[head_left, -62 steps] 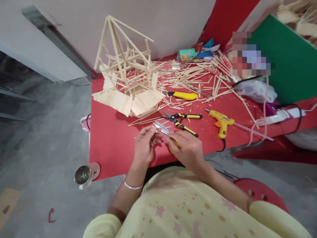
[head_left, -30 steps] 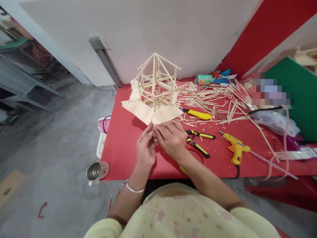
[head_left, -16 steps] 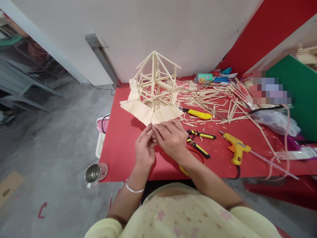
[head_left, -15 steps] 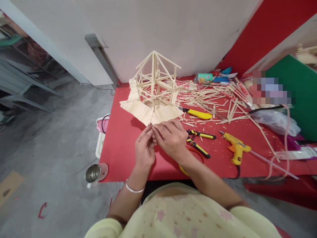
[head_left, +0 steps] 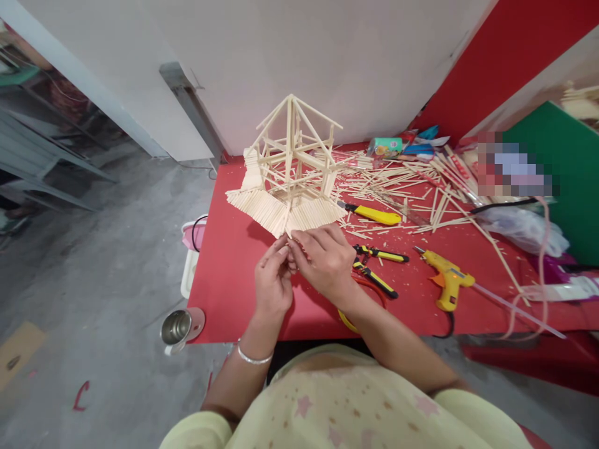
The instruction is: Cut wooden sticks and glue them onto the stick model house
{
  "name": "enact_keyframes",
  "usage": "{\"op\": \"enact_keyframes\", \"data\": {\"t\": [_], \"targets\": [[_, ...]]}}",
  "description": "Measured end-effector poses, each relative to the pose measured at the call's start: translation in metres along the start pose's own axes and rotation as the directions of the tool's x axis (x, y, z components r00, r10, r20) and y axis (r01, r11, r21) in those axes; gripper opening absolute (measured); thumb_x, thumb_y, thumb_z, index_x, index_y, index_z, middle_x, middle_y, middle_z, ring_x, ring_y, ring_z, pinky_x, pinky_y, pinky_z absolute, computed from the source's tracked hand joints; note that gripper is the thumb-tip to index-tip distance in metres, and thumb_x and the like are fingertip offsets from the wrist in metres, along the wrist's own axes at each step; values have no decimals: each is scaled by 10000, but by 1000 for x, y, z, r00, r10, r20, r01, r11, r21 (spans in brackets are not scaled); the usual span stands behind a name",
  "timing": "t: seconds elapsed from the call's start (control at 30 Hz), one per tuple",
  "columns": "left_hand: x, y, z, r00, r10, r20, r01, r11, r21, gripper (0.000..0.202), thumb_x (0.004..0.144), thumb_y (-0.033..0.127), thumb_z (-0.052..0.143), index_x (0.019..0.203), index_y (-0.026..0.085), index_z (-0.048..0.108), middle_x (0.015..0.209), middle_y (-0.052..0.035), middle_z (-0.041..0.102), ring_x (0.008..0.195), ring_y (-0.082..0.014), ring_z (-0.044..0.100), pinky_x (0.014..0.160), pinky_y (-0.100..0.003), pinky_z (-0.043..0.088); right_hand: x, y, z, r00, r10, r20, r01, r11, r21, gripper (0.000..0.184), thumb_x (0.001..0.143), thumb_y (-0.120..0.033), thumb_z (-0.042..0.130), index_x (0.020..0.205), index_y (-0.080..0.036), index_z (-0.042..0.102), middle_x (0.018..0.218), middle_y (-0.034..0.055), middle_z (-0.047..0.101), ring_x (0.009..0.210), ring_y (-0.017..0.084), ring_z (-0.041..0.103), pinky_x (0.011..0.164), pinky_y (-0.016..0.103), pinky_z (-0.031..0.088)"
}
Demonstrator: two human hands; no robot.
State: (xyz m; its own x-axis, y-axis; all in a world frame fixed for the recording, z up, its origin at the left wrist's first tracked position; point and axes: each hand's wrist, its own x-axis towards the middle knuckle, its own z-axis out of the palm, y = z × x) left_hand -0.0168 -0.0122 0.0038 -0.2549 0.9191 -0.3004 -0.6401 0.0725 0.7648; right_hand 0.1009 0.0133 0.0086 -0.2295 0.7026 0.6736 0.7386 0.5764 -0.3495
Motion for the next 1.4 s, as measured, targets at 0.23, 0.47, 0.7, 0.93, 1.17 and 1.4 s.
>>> {"op": "enact_keyframes", "data": {"t": [0.23,0.47,0.7,0.93,1.17,1.4], "targets": [[-1,-1,-2,1000,17,5,-17,1000,11,306,742,271,791,1030,168,771,691,5,633,597,-76,554,560,-176,439,-1,0,0,1000,0,17,0,1000,-1,226,981,-281,603,1176,-237,709,1000,60,743,950,213,596,878,365,471],[-1,0,0,1000,18,15,-18,1000,-4,323,733,263,796,1037,154,775,698,2,647,596,-68,552,555,-164,439,-2,0,0,1000,-11,18,11,1000,-5,224,984,-272,596,1168,-237,720,1004,56,745,939,207,602,884,360,474],[-2,0,1,1000,12,11,-11,1000,-25,326,727,250,803,1036,150,785,708,-3,655,596,-62,544,557,-156,437,-2,0,0,1000,-6,24,7,1000,-3,237,984,-268,591,1178,-237,722,996,62,742,943,210,601,891,363,476],[-4,1,-1,999,35,-7,-35,999,1,327,724,265,812,1034,161,790,701,1,662,602,-67,551,562,-163,441,-3,-1,-2,999,-38,-13,38,999,32,219,961,-231,621,1151,-222,728,1006,59,747,958,209,606,897,363,489],[-26,0,-6,997,67,-34,-63,993,96,225,756,308,833,923,164,787,697,7,655,587,-63,542,536,-163,433,-19,-10,-10,977,-158,-146,175,979,108,231,895,-152,687,1117,-207,721,961,38,768,895,185,650,867,343,548],[-28,-25,-12,971,-238,16,237,969,67,319,667,338,898,905,163,775,661,26,634,552,-51,541,509,-144,437,-66,3,-12,993,29,-118,-2,974,225,206,891,-130,677,1061,-243,704,929,15,774,854,161,695,850,354,560]]}}
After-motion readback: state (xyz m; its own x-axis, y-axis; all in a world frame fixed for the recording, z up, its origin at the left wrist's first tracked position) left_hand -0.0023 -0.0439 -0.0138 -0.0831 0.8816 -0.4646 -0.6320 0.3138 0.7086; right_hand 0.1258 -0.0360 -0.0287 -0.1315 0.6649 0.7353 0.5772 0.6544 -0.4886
